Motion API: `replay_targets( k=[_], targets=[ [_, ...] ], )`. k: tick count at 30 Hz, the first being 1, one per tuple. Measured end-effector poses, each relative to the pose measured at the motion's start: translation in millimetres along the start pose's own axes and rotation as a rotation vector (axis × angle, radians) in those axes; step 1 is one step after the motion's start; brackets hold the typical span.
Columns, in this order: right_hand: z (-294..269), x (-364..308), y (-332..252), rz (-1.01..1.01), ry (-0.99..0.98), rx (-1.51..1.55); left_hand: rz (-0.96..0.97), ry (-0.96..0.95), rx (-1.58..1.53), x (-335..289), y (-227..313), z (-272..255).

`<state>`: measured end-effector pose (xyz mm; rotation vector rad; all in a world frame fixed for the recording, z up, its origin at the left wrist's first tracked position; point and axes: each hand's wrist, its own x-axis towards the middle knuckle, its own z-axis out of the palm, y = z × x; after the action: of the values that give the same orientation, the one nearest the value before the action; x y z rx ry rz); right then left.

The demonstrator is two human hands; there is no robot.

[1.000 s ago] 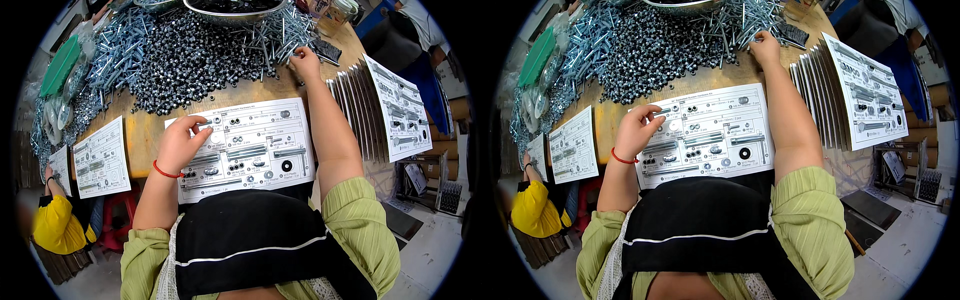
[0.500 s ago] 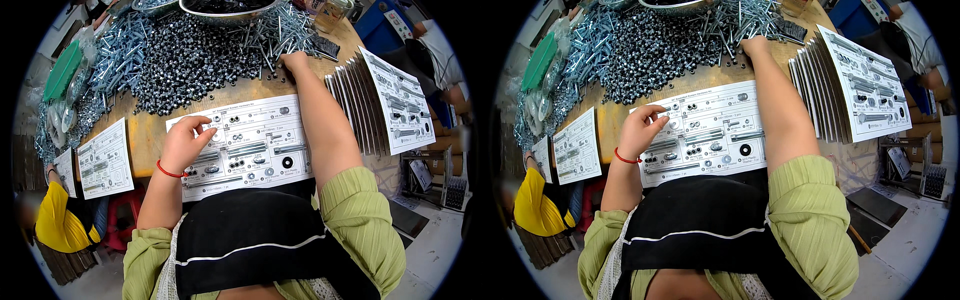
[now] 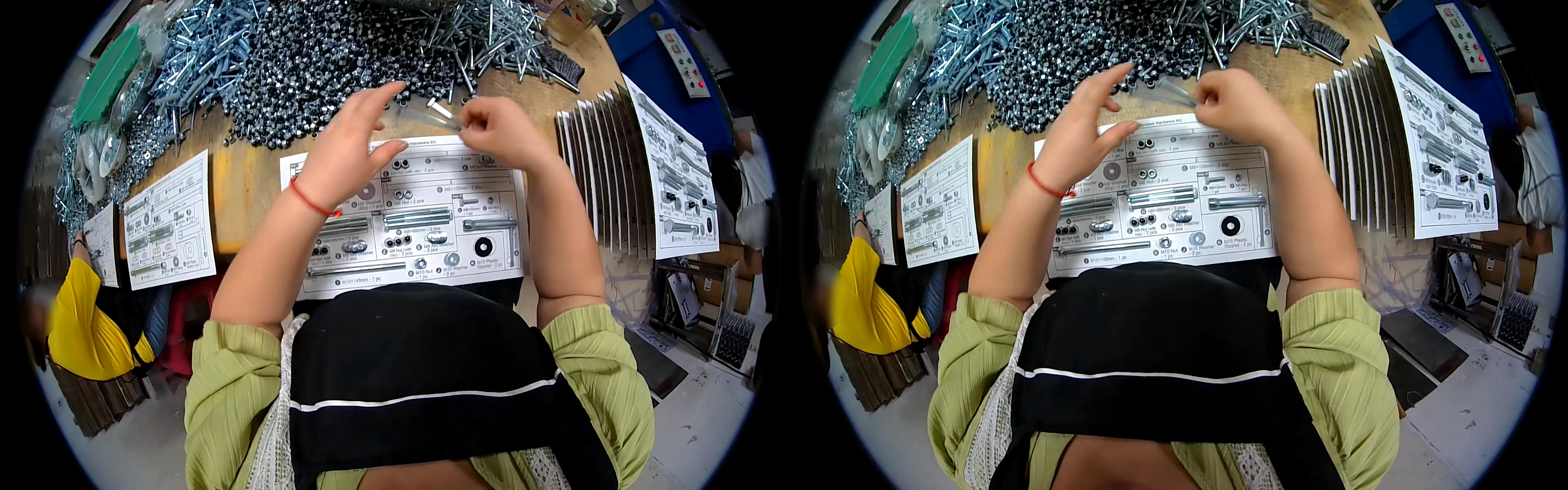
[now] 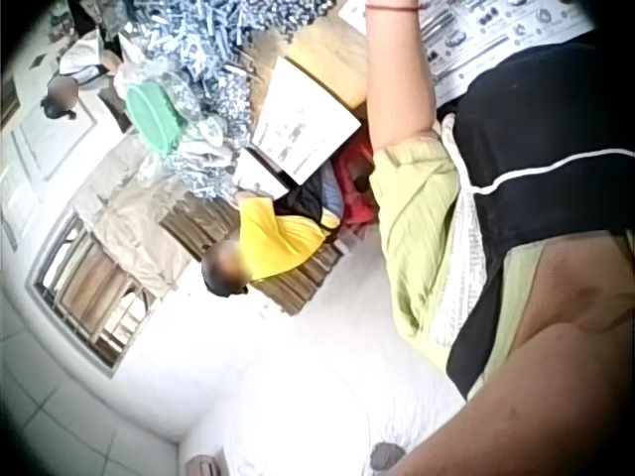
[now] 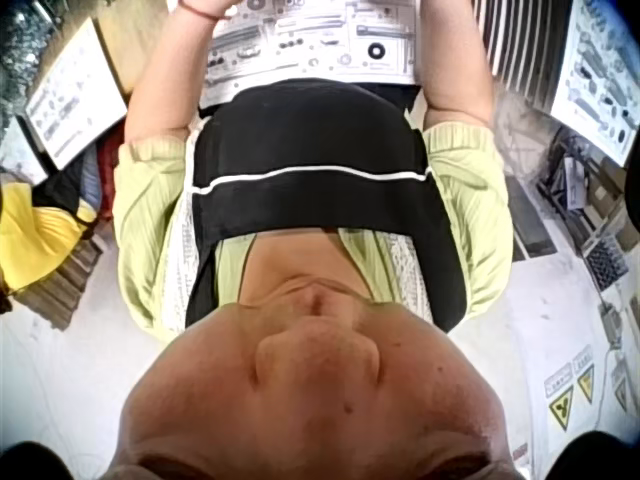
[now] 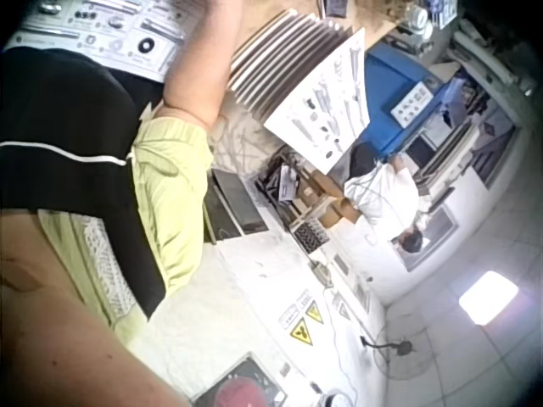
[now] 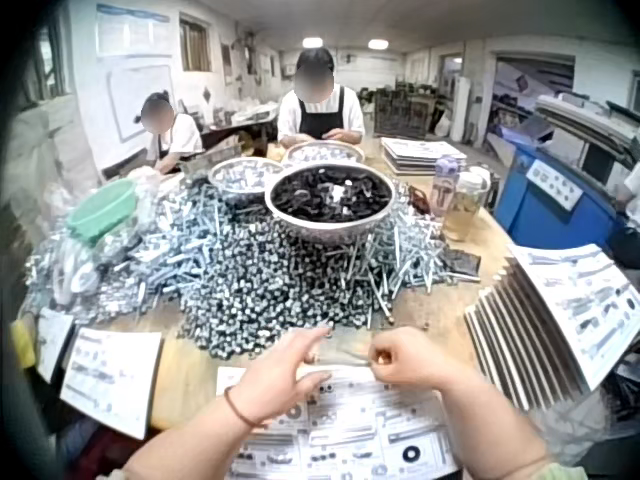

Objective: The person picks bolts, nuts, and washers from piles on the table and places them into designated slots on a printed hardware kit sheet. They repeatedly lift the sheet to check alignment and continue filling the slots with the correct fasteners.

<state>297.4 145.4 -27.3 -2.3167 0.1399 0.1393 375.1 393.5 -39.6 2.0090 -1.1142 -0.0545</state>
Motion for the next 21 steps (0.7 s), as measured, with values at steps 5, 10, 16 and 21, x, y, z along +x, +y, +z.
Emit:
replay_targets(
  k=[5, 10, 16, 21],
  targets=[
    [23.2, -3.4, 5.8, -0.002, -0.081, -0.224, -0.135, -0.314, 0.13, 19.6, -21.4, 28.6],
    [33.4, -12.3, 27.1, -0.043, 0.01, -0.13, -0.284, -0.382, -0.063, 18.7, -19.2, 39.0],
    [30.8, -4.0, 37.2, -0.06, 0.204, -0.037, -0.332, -0.328, 0.065, 23.7, -22.1, 45.2],
    [21.3, -9.7, 52.1, 0.05, 0.343, 0.415, -0.24, -0.241, 0.409, 18.2, -24.6, 50.4]
  ],
)
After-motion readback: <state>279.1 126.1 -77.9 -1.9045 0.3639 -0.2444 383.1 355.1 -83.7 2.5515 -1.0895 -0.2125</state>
